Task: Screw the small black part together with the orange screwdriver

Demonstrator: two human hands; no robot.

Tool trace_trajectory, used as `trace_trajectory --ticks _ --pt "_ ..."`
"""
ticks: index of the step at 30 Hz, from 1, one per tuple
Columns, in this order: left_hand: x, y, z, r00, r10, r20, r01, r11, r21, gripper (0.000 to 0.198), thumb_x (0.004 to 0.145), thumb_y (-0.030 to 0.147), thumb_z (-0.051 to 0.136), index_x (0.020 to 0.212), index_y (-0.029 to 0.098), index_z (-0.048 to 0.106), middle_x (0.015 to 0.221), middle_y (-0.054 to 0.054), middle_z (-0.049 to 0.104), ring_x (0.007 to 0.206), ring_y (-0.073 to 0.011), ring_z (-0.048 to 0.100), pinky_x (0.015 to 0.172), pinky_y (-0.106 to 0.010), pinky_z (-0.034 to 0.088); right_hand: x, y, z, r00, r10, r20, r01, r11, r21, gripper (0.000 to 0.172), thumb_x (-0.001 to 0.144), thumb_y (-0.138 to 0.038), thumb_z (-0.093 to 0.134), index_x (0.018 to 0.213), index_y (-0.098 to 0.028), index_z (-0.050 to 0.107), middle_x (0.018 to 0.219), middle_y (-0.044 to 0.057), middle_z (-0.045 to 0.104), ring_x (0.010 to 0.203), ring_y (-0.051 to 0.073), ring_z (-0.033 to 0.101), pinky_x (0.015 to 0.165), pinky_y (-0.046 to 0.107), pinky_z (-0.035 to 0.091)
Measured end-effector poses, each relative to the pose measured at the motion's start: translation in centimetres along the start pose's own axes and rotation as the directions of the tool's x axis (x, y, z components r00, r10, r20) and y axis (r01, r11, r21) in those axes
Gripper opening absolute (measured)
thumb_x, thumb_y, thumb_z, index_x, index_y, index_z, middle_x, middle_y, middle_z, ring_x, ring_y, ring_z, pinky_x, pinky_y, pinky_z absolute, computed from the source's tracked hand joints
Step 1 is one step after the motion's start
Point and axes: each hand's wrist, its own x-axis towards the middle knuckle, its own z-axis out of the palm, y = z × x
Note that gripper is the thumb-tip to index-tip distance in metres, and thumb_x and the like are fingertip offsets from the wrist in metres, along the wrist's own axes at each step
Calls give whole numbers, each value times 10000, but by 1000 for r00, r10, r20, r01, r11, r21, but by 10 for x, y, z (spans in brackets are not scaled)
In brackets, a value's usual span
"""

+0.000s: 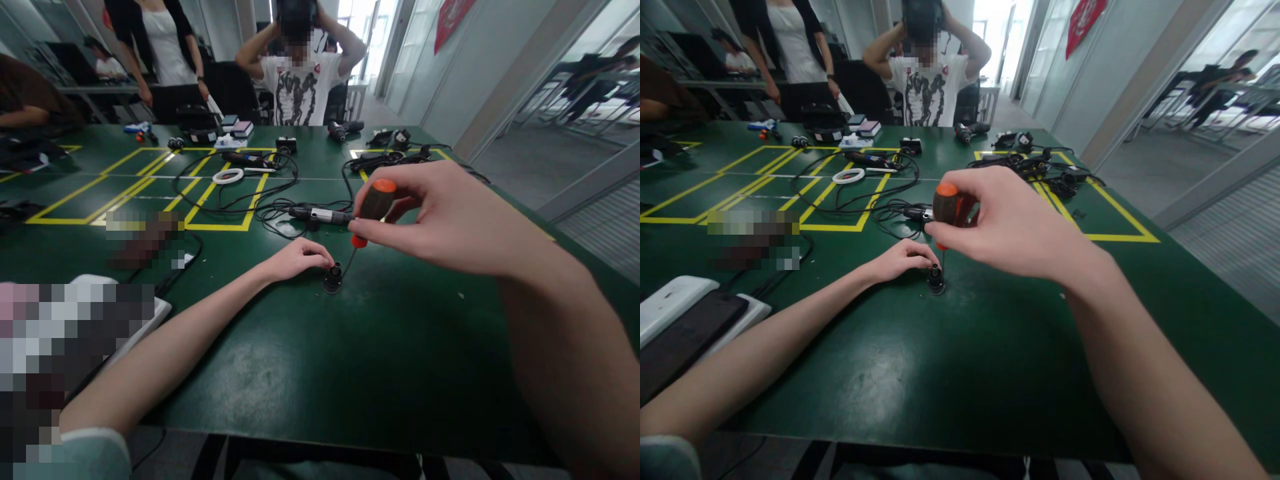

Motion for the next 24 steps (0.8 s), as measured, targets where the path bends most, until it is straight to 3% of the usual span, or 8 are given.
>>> trace_trajectory --ticks 9,20,24 --pt "-1 1 0 1000 -9 0 9 1000 9 185 771 266 679 832 148 808 828 -32 785 804 -156 675 831 -281 517 3 -1 0 998 22 60 -14 991 -137 91 814 -251 756 758 -203 703 749 32 680 648 202 585 645 370 481" --pt "0 1 1 1000 -12 -8 12 1000 11 172 763 265 680 813 153 801 806 -21 776 784 -151 660 856 -286 512 2 -5 0 997 -5 72 12 995 -100 83 796 -246 771 808 -210 697 795 46 718 672 213 607 621 362 492" --pt "0 1 1 1000 -16 -6 16 1000 8 165 764 264 688 811 155 803 812 -21 779 795 -155 667 871 -290 515 1 -4 0 998 -10 54 14 997 -71 177 767 -221 782 925 -224 703 900 42 732 741 228 635 646 361 514"
